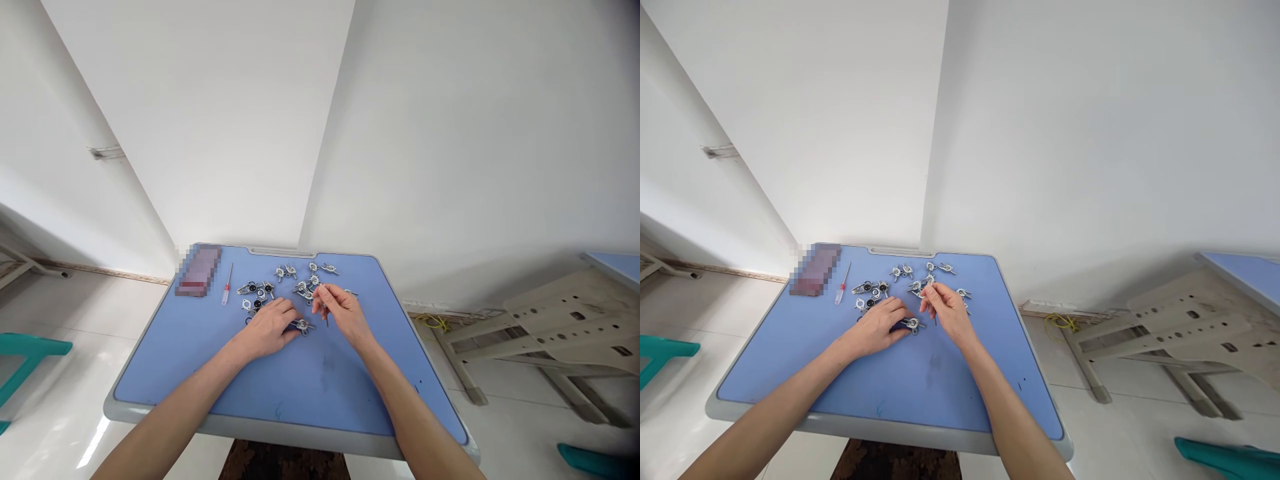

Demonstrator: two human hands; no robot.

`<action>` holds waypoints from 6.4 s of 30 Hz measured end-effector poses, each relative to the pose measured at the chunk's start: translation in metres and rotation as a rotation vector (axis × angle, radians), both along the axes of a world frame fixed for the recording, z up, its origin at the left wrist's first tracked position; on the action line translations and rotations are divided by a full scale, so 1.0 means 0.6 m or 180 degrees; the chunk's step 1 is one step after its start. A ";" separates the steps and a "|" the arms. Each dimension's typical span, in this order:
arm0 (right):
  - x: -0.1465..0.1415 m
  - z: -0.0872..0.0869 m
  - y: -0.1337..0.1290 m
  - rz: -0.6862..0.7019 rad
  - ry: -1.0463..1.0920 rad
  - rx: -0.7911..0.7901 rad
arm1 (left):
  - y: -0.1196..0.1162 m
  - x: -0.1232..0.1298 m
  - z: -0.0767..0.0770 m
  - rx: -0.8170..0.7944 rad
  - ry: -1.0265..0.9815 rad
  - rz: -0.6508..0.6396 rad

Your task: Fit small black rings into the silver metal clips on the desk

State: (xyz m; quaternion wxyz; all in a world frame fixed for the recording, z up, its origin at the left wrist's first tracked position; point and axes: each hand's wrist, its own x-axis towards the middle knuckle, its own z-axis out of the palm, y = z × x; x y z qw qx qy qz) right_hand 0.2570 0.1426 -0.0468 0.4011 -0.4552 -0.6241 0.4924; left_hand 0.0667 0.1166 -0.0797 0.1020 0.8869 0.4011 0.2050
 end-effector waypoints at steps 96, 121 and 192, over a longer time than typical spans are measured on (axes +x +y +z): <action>-0.041 -0.033 -0.016 0.0058 -0.0639 0.1693 | 0.017 0.003 -0.034 -0.0336 -0.0695 0.0395; -0.059 -0.075 -0.005 -0.0645 -0.1441 0.1585 | 0.014 0.003 -0.024 -0.0394 -0.0790 0.0514; -0.035 -0.036 -0.010 -0.0199 -0.0584 0.1557 | 0.010 0.003 -0.015 -0.0286 -0.0287 0.0708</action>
